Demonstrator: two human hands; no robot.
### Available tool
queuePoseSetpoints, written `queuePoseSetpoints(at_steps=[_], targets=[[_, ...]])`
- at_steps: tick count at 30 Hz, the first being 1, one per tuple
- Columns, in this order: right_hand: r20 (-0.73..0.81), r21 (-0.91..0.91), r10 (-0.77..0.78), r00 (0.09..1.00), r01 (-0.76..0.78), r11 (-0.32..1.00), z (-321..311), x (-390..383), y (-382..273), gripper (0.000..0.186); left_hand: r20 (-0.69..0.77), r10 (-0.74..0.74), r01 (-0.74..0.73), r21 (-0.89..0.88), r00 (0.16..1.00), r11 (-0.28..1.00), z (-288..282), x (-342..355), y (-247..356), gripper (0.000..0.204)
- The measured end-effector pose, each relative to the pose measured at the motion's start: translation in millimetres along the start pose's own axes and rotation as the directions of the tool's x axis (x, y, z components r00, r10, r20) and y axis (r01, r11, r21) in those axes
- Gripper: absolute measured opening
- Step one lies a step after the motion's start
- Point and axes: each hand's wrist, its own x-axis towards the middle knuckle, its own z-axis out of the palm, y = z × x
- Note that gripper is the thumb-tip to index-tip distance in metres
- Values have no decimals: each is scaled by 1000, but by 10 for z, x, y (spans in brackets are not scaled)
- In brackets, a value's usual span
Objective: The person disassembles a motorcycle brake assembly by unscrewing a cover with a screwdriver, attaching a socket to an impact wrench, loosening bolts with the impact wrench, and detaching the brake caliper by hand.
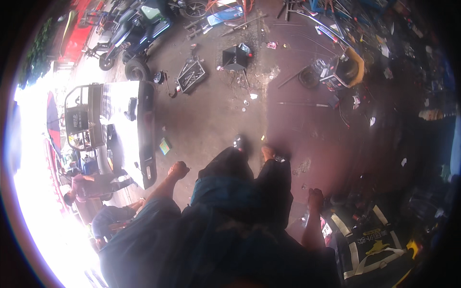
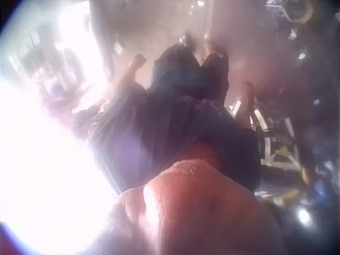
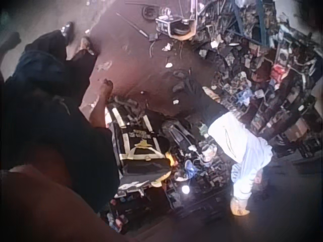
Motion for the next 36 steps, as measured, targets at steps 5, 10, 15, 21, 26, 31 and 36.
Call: queuePoseSetpoints(at_steps=[5,10,15,21,26,31,36], targets=[[-188,288,-153,970,203,936,-42,723,-643,18,28,42,-38,-122,999,992,91,406,-145,32],[-213,233,-247,945,295,927,-139,564,-1659,21,-118,27,-82,-489,993,868,276,632,-745,37],[-144,519,-236,961,276,809,433,658,-1442,21,-82,-5,-46,-601,997,798,572,658,-1200,40],[11,185,-201,980,195,963,919,-369,-1968,17,-10,-68,42,-706,998,707,1082,669,-1743,40],[160,-101,-69,985,86,991,1085,-537,-1821,19,58,-80,96,-746,995,659,1110,720,-1852,39],[248,-291,-149,957,220,931,1141,-134,-2395,23,-45,74,-85,-618,996,782,-186,1059,-1498,33],[347,-400,-340,874,466,789,1115,718,-3710,27,-524,171,-496,-580,835,646,-2165,1512,-1219,33]])
